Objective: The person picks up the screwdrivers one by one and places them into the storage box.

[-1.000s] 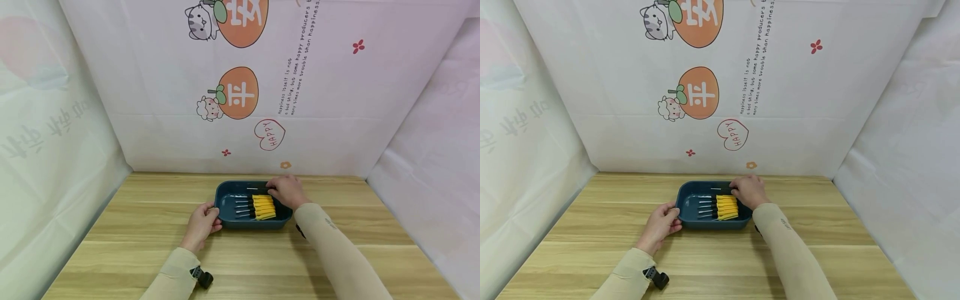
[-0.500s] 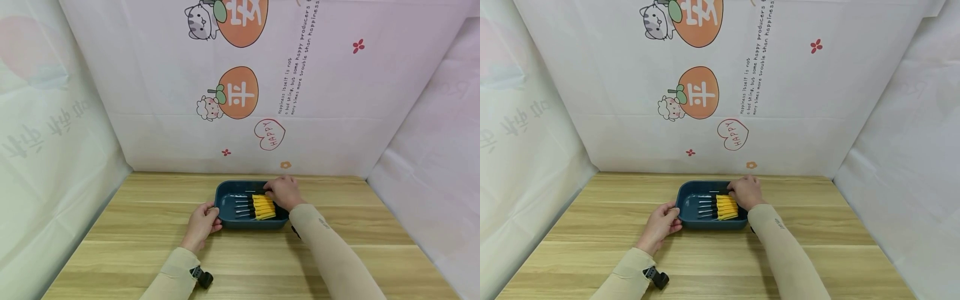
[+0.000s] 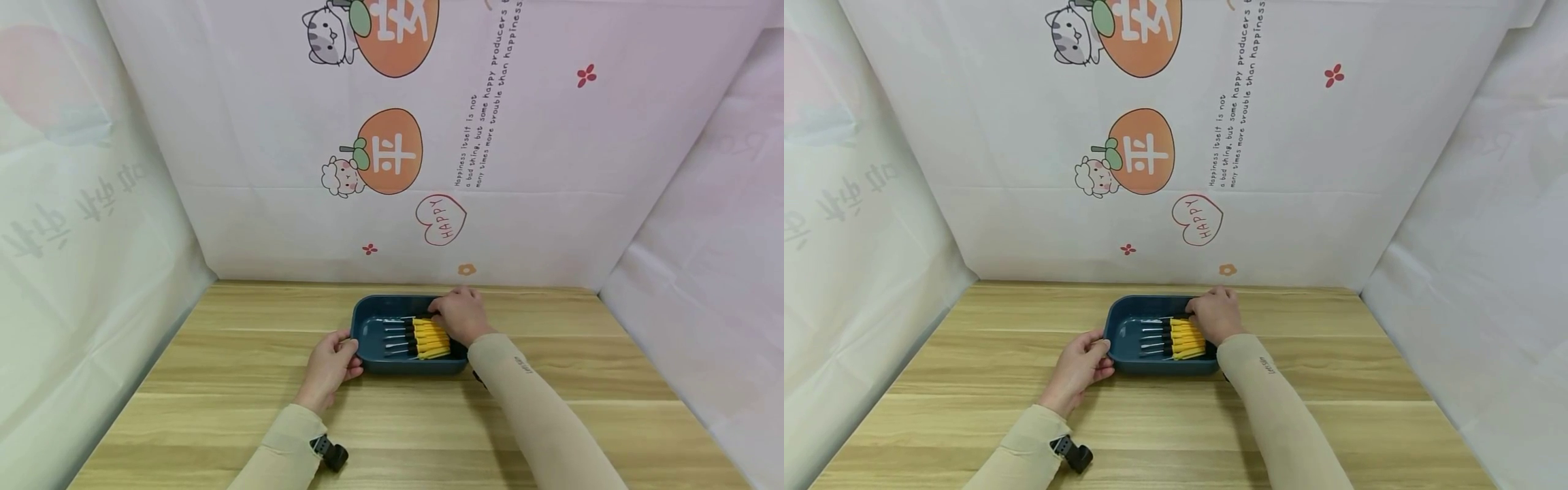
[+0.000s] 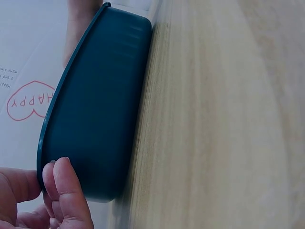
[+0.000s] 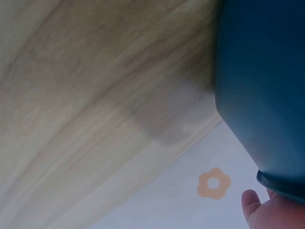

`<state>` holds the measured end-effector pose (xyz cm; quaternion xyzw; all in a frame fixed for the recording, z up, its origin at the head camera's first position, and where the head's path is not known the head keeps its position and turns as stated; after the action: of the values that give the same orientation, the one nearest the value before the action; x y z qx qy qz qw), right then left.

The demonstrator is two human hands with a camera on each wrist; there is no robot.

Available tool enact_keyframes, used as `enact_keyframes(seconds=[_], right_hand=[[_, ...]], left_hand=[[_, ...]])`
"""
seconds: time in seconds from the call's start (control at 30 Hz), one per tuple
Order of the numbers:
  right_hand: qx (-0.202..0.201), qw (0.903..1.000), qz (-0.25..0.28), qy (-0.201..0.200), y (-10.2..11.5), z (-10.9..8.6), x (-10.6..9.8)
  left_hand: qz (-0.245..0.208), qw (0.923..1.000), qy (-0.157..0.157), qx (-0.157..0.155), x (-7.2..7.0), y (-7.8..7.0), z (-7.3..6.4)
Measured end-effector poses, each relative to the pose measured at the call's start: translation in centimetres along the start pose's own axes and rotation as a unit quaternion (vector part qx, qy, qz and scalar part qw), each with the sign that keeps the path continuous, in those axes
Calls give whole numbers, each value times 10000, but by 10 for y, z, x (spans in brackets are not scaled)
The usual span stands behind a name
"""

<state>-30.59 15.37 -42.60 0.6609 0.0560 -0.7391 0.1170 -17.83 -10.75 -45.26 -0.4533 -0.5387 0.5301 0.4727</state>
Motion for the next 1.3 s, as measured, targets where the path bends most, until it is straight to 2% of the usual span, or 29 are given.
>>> enact_keyframes(seconds=[0.57,1.3], right_hand=[[-165,9975,-382,-564,2,-2,3],[-68,9967,-437,-684,-6,-3,6]], left_hand=[[-35,10000,18,-5,1,2,1],[-41,10000,-22,-22,0,2,0]])
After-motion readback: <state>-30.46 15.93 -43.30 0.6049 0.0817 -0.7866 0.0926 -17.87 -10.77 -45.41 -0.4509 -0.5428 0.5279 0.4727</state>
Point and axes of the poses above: each hand's wrist, its own z-axis towards the middle knuckle, its own x-axis out of the palm, y = z × x, the point moved 2 cm from there along z, towards the middle knuckle, and after that the axes turned 10 degrees about x, right-handed, at the moved point
